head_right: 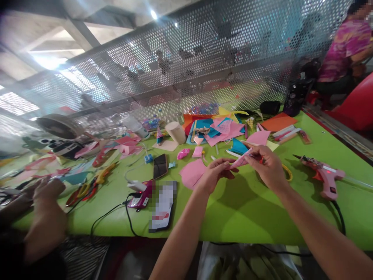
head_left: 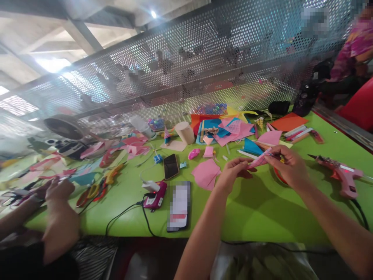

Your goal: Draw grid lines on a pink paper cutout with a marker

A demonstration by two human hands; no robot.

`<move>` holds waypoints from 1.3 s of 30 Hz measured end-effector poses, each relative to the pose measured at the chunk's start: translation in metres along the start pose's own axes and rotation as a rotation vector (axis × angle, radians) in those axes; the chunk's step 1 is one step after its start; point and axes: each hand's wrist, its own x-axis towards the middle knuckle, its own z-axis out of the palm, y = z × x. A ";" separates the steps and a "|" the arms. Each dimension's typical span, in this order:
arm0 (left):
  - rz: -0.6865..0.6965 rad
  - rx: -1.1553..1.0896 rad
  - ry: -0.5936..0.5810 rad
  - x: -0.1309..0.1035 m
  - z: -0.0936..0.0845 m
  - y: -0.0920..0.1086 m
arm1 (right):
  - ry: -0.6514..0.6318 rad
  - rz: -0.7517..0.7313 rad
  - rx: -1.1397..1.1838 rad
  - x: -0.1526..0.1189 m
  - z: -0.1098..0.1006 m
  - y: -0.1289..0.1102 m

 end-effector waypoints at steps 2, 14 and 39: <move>0.005 0.030 0.004 0.001 -0.003 -0.001 | -0.011 -0.019 0.000 0.000 -0.001 0.000; 0.059 0.107 -0.022 0.005 -0.002 -0.005 | -0.048 -0.095 -0.079 -0.001 0.000 -0.004; 0.050 0.077 -0.047 0.003 0.004 -0.005 | 0.129 -0.174 -0.278 0.001 0.001 -0.006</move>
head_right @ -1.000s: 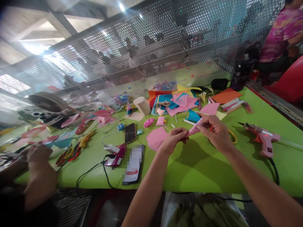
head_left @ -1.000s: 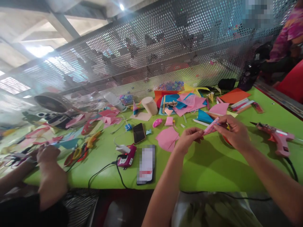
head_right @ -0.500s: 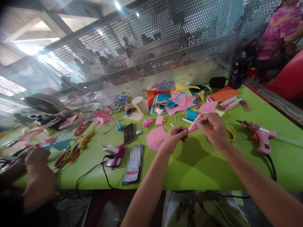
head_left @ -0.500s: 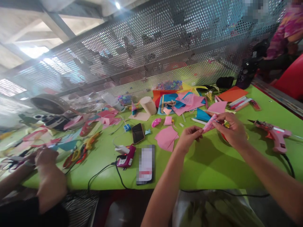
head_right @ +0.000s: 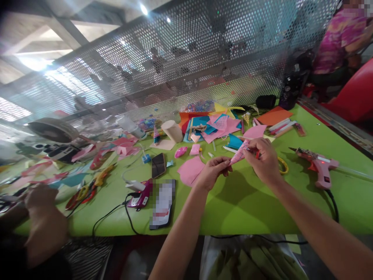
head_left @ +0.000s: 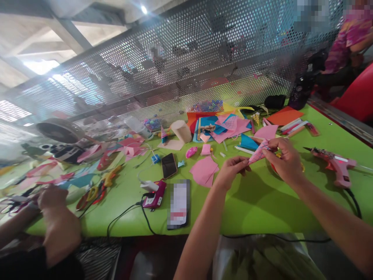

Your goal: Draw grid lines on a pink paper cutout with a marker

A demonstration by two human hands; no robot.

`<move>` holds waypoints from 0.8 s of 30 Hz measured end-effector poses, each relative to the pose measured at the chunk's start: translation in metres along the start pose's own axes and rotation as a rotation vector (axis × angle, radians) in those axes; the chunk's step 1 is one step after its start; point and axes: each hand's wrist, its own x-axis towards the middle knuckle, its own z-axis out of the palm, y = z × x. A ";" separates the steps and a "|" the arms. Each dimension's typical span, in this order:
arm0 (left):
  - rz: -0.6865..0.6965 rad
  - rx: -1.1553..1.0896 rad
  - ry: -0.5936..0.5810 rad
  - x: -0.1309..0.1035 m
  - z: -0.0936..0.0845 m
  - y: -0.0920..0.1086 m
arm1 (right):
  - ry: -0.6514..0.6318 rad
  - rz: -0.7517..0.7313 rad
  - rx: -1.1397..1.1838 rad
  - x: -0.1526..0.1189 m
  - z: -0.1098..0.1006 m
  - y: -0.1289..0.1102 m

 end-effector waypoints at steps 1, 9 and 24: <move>0.001 -0.005 0.001 0.001 0.000 -0.001 | 0.004 0.002 -0.004 0.000 0.000 0.000; 0.072 0.064 0.002 -0.002 0.004 0.001 | 0.067 -0.034 -0.067 -0.002 0.003 0.007; 0.146 0.219 0.156 0.005 0.003 -0.006 | 0.049 0.071 0.135 0.000 0.002 -0.004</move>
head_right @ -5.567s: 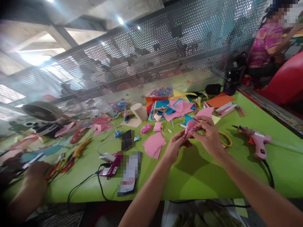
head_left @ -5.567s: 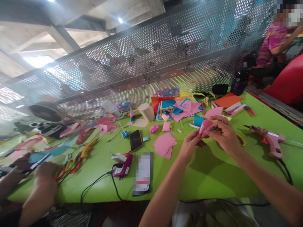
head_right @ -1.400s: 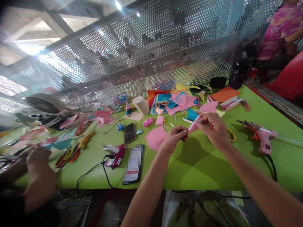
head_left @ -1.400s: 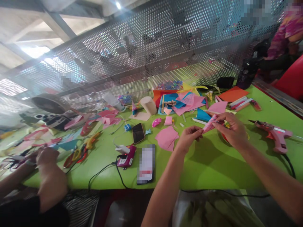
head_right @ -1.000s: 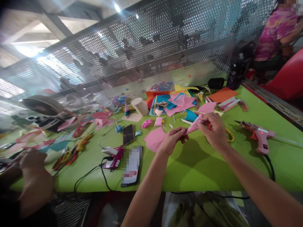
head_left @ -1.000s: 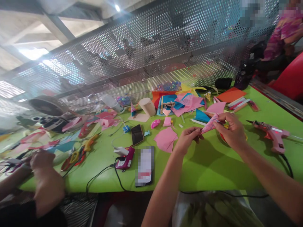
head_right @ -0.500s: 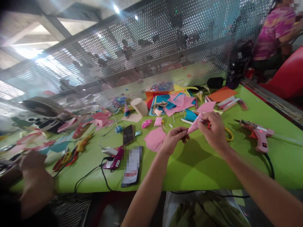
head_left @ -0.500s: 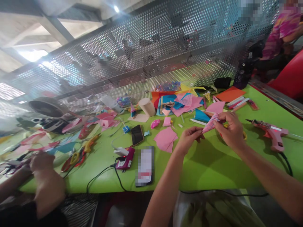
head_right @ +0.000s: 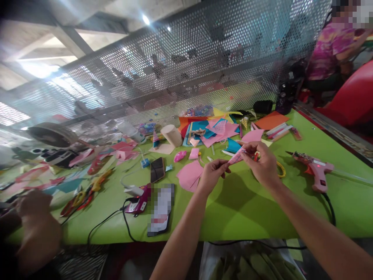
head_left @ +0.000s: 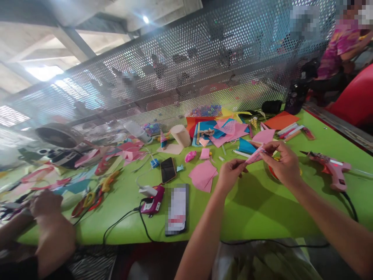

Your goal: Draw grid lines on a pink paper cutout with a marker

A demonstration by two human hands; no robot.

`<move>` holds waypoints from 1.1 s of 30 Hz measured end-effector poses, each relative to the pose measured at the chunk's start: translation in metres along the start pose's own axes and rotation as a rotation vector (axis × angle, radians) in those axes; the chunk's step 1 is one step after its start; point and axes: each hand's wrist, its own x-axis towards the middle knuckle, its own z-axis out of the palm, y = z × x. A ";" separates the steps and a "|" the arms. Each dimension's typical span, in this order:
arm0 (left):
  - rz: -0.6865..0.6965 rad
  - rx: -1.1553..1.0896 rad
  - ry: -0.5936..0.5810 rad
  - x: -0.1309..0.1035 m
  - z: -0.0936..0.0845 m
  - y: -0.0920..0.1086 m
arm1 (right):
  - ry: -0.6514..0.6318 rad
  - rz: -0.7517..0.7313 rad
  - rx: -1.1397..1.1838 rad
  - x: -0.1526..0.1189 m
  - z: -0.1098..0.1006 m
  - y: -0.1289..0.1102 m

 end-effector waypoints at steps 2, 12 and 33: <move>-0.003 0.006 0.013 0.000 -0.001 0.000 | -0.010 0.024 0.047 0.001 0.001 -0.003; 0.005 -0.023 0.016 0.001 -0.003 0.000 | -0.012 0.012 0.085 0.000 0.002 0.004; 0.006 0.045 -0.117 -0.003 -0.006 0.001 | -0.007 -0.007 0.120 0.001 -0.003 0.021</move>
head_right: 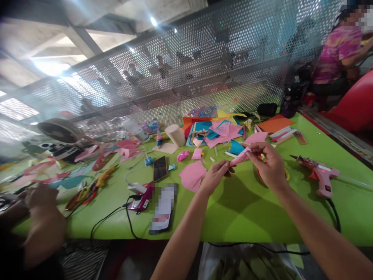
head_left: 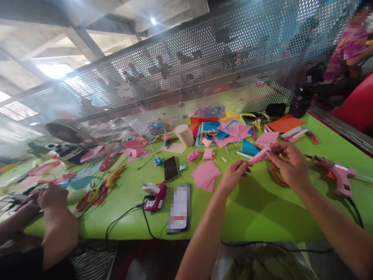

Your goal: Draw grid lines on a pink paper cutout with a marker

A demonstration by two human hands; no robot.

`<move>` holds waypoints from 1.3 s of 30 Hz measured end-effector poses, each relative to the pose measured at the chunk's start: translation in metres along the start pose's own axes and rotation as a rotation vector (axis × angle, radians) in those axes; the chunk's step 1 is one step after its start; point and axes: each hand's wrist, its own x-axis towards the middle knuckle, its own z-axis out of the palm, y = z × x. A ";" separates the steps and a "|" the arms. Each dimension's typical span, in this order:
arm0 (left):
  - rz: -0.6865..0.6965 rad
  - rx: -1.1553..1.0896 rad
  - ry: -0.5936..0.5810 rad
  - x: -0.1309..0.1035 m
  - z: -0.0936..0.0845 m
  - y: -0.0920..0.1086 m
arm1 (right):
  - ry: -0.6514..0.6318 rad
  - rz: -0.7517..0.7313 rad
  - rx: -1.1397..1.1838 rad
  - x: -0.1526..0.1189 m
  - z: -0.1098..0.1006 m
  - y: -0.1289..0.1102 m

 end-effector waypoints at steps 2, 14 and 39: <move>0.125 0.156 0.025 -0.001 0.002 0.002 | -0.030 -0.045 -0.029 -0.002 0.001 -0.004; 0.098 0.268 -0.049 0.000 0.007 -0.003 | -0.154 -0.159 -0.088 -0.006 0.002 -0.010; 0.167 0.447 0.058 -0.002 0.018 -0.003 | -0.205 -0.267 -0.397 -0.005 0.007 -0.019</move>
